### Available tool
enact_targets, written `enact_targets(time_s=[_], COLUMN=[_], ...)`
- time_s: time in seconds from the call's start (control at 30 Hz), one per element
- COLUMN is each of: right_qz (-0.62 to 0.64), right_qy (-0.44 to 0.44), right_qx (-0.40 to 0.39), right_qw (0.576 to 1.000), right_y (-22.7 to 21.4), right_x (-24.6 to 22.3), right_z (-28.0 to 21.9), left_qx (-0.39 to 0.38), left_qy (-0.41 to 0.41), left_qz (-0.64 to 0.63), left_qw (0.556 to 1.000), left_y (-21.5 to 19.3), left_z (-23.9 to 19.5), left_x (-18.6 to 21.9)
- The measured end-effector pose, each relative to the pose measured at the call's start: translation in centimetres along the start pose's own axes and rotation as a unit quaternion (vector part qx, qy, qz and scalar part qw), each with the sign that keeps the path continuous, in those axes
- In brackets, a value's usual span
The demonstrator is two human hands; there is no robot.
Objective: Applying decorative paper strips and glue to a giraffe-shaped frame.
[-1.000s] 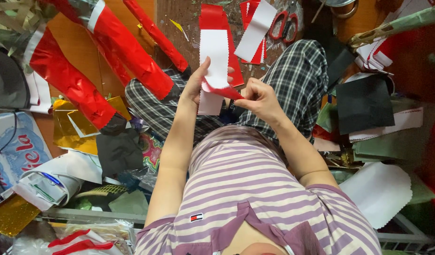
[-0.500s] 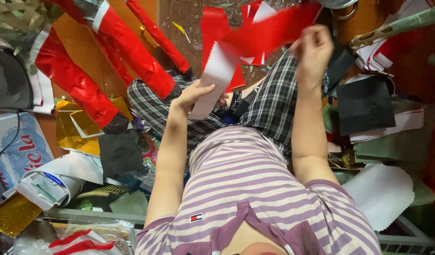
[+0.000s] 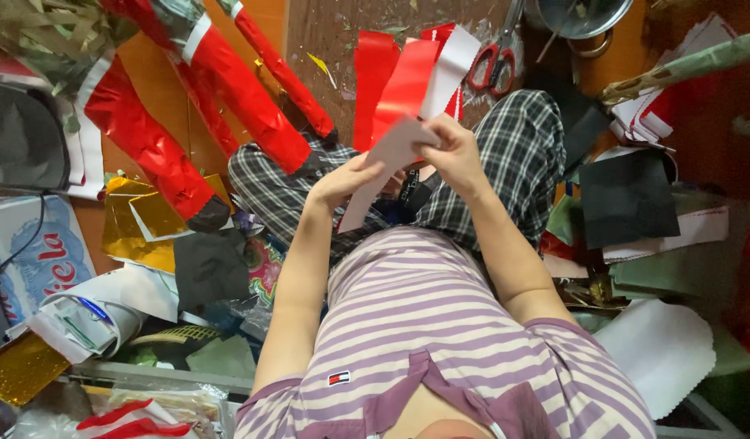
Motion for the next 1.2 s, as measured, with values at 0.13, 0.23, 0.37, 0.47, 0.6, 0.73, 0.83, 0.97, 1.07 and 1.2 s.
enact_targets(time_s=[0.13, 0.23, 0.37, 0.47, 0.6, 0.73, 0.83, 0.97, 1.07, 1.2], right_qz=[0.072, 0.107, 0.206, 0.277, 0.369, 0.326, 0.065, -0.254, -0.142, -0.128], right_qy=[-0.106, -0.148, -0.066, 0.016, 0.042, 0.069, 0.062, -0.122, -0.069, -0.22], right_qx=[-0.136, -0.097, 0.254, 0.399, 0.534, 0.637, 0.71, 0.509, 0.233, -0.06], right_qw=[0.982, 0.978, 0.943, 0.874, 0.76, 0.696, 0.699, 0.813, 0.96, 0.965], right_y=[-1.0, -6.5, -20.8, -26.5, -33.6, -41.7, -45.1, -32.0, -15.2, -4.6], right_x=[-0.5, -0.8, 2.2, 7.1, 16.3, 27.2, 29.1, 10.3, -6.0, -16.0], right_z=[-1.5, -2.6, -6.4, -10.4, -16.6, -23.0, -24.0, -12.6, -6.7, -3.5], left_qx=[0.161, 0.252, 0.341, 0.352, 0.322, 0.266, 0.248, 0.175, 0.162, 0.129], left_qy=[0.031, 0.078, 0.08, 0.061, 0.102, 0.142, 0.154, 0.212, 0.242, 0.329], left_qz=[-0.199, -0.247, -0.222, -0.16, -0.17, -0.17, -0.153, -0.104, -0.029, 0.002], left_qw=[0.966, 0.933, 0.91, 0.92, 0.926, 0.938, 0.944, 0.956, 0.956, 0.935], left_y=[-2.2, -7.1, -9.3, -7.0, -5.6, -1.4, 0.3, 5.4, 9.4, 13.9], left_z=[0.6, 2.0, 1.9, 1.8, 3.1, 2.6, 2.7, 3.3, 3.7, 3.6], left_x=[-0.7, -3.5, -4.1, -3.5, -2.2, 3.0, 4.9, 10.1, 15.0, 20.9])
Point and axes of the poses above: each hand's wrist, its own z-axis towards the middle knuckle, its own y-axis out of the palm, x = y × z, the point moved 8 cm from there along z, towards the middle knuckle, and after that the axes turned 14 degrees about y, right-handed, at the moved point
